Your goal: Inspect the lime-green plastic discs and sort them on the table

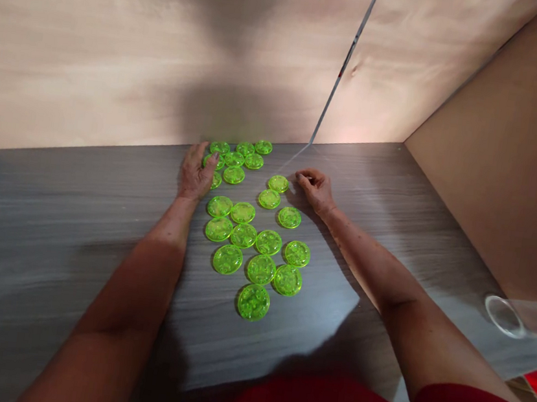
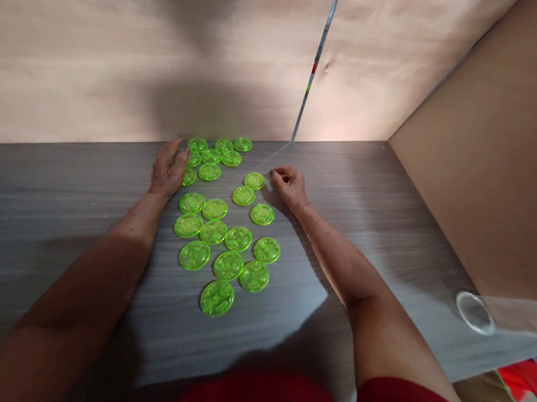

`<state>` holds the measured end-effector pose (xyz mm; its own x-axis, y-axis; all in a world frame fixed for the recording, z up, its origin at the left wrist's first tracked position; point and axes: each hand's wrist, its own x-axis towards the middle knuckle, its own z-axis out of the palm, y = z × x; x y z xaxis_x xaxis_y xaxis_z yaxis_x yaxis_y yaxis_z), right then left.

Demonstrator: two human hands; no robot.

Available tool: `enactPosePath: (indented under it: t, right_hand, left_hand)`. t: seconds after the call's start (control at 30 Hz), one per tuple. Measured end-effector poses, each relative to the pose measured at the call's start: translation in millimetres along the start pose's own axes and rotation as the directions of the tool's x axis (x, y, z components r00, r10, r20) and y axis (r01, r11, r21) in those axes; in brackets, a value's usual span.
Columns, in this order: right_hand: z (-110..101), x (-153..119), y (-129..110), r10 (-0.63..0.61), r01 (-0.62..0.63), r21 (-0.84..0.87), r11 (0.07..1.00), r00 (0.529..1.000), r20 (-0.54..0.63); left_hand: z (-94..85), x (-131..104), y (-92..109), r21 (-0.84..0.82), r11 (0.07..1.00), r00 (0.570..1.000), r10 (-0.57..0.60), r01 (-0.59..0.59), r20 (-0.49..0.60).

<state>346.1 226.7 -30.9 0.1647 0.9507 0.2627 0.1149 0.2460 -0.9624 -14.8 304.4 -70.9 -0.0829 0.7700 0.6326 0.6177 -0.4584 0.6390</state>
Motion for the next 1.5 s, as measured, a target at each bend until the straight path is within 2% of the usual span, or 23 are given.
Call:
enactPosePath:
  t: [0.1,0.17,0.23,0.3,0.37,0.43,0.6,0.77,0.87,0.97,1.07,1.17,1.27,1.5]
  right_hand:
    - [-5.3,10.7,6.2,0.016,-0.022,-0.053,0.998,0.995,-0.101]
    - [-8.1,13.8,8.2,0.014,-0.023,-0.089,0.996,0.996,-0.092]
    - [-9.2,12.5,7.8,-0.035,0.033,-0.142,0.989,0.999,-0.009]
    - [-9.2,8.8,5.5,-0.12,0.15,-0.209,0.966,0.982,0.149]
    - [-8.9,5.4,2.9,-0.188,0.278,-0.262,0.924,0.928,0.322]
    - [-9.0,4.0,1.6,-0.224,0.367,-0.294,0.883,0.878,0.423]
    - [-12.0,6.5,5.1,-0.279,0.46,-0.324,0.826,0.835,0.474]
    - [-13.5,7.8,9.3,-0.233,0.533,-0.422,0.734,0.781,0.58]
    - [-13.0,7.1,12.8,-0.248,0.542,-0.45,0.71,0.79,0.56]
    - [-13.1,6.9,16.8,-0.291,0.529,-0.43,0.732,0.812,0.505]
    - [-14.4,7.5,18.7,-0.314,0.534,-0.397,0.746,0.809,0.497]
    - [-16.0,7.8,17.4,-0.3,0.536,-0.406,0.74,0.804,0.513]
    - [-15.9,7.0,14.7,-0.276,0.516,-0.44,0.735,0.82,0.502]
    - [-10.0,5.5,11.6,-0.25,0.528,-0.508,0.681,0.819,0.516]
  left_hand:
    - [-1.5,1.4,0.6,-0.007,1.0,1.0,0.004,-0.004,0.002]
    - [-2.4,1.6,2.0,-0.009,1.0,1.0,-0.011,0.011,0.004]
    - [-3.2,1.7,3.8,-0.015,1.0,1.0,-0.027,0.027,0.009]
    - [-3.7,2.0,5.4,-0.03,0.999,0.999,-0.034,0.035,0.017]
    - [-4.0,2.6,6.5,-0.046,0.998,0.999,-0.03,0.031,0.022]
    - [-4.2,3.2,6.9,-0.045,0.999,1.0,-0.022,0.023,0.021]
    - [-4.4,3.6,7.7,-0.022,1.0,1.0,0.004,-0.004,0.027]
    - [-4.7,3.9,11.4,-0.026,1.0,0.999,0.004,-0.003,0.035]
    - [-5.6,4.0,14.2,-0.037,0.999,0.999,-0.008,0.01,0.047]
    - [-7.0,3.7,15.3,-0.05,0.999,0.999,0.009,-0.007,0.04]
    - [-7.4,3.0,14.2,-0.047,0.999,0.999,0.016,-0.013,0.047]
    - [-6.3,2.5,11.6,-0.053,0.999,0.999,0.0,0.002,0.041]
    - [-5.0,2.7,8.4,-0.049,0.999,0.999,0.02,-0.019,0.03]
    - [-5.9,3.3,4.8,-0.051,0.998,0.999,0.04,-0.039,0.033]
